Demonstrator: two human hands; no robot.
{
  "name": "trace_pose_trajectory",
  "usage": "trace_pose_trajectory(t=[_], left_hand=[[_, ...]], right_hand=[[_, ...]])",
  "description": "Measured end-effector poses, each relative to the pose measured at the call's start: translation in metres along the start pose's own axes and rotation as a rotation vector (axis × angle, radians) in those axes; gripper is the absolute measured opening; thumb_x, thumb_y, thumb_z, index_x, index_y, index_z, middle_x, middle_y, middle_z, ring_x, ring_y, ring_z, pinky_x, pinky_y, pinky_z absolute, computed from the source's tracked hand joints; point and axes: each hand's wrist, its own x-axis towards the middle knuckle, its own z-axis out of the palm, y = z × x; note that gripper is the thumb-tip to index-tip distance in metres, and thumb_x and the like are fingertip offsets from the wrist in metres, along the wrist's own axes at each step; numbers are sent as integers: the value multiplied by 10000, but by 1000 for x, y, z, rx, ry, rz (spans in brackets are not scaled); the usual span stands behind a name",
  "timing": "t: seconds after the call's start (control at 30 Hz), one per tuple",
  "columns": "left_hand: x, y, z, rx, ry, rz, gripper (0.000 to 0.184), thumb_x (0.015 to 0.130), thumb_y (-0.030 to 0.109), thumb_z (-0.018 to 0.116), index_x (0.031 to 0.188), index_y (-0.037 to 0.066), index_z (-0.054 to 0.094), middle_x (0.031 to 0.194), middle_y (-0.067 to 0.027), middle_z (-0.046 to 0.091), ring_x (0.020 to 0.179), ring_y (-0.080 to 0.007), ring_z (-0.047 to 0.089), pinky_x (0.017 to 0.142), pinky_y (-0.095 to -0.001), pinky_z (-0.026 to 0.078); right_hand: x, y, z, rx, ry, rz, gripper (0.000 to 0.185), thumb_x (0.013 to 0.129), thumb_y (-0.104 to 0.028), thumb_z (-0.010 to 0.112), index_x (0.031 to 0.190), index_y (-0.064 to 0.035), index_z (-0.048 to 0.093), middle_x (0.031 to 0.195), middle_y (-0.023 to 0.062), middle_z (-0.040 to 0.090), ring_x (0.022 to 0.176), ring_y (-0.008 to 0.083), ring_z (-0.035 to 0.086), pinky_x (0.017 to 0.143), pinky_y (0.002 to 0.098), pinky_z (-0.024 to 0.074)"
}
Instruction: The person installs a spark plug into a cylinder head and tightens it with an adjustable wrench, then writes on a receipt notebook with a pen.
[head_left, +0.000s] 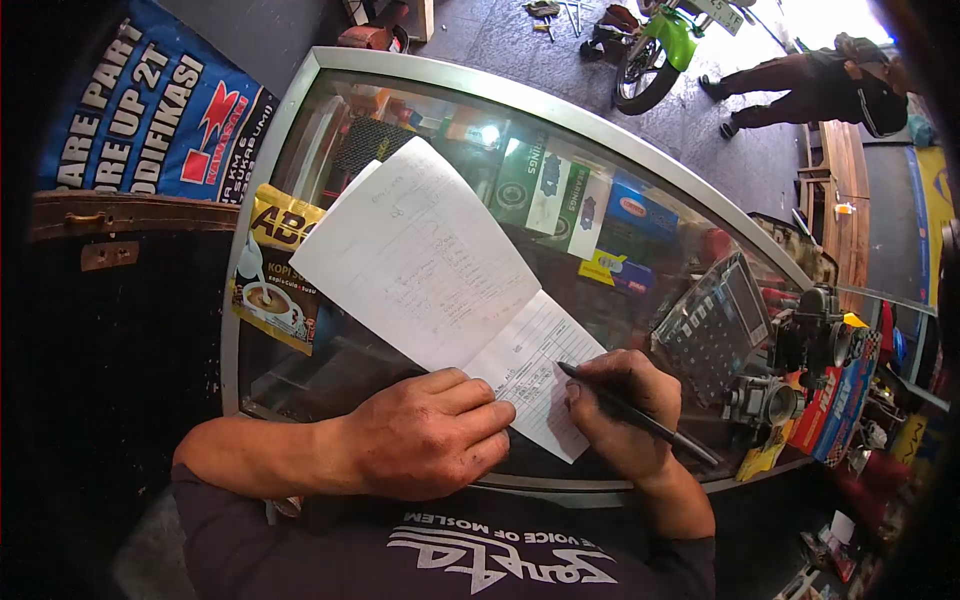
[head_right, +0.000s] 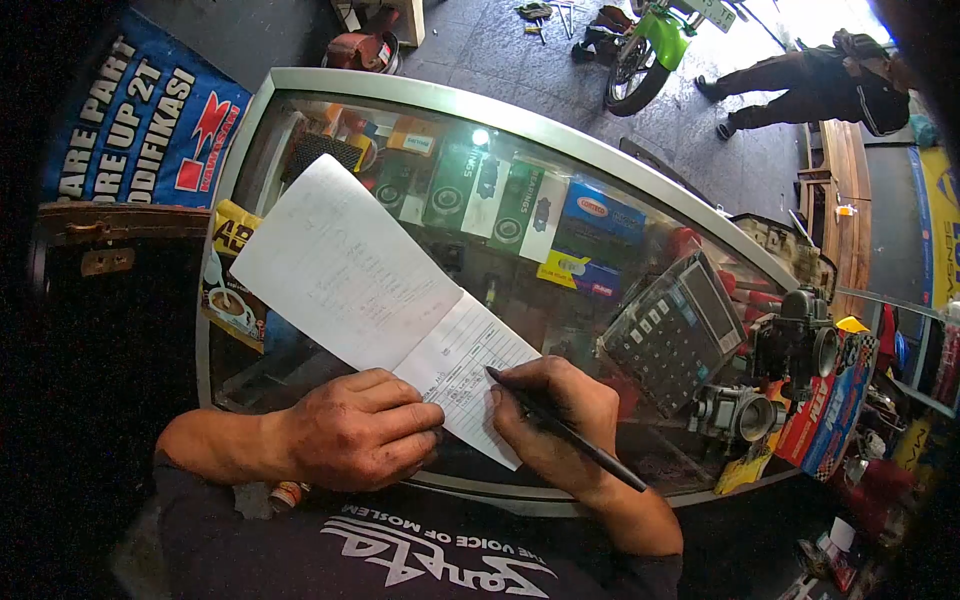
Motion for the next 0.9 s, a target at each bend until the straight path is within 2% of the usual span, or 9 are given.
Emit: trace_pose_trajectory(t=[0.2, 0.27, 0.9], left_hand=[[0, 0, -1, -12, 7, 4, 177, 843, 163, 783, 912, 7, 733, 1028, -150, 736, 932, -259, 709, 774, -370, 578], [0, -1, 1, -13, 23, 5, 177, 844, 164, 782, 912, 7, 732, 1029, -150, 736, 929, -257, 709, 772, -370, 578], [-1, -2, 4, 0, 56, 10, 180, 831, 169, 789, 905, 16, 729, 1024, -134, 730, 904, -245, 695, 754, -358, 558]], right_hand=[[0, 5, 1, -7, 13, -37, 165, 821, 73, 740, 964, 47, 662, 869, 94, 701, 766, 99, 659, 693, 252, 544], [0, 7, 1, -6, 47, 1, 201, 792, -25, 808, 959, 37, 716, 845, 164, 745, 732, 166, 730, 660, 294, 576], [3, 4, 2, -21, 42, 6, 188, 812, -50, 813, 952, 23, 712, 821, 151, 742, 704, 159, 723, 636, 295, 566]])
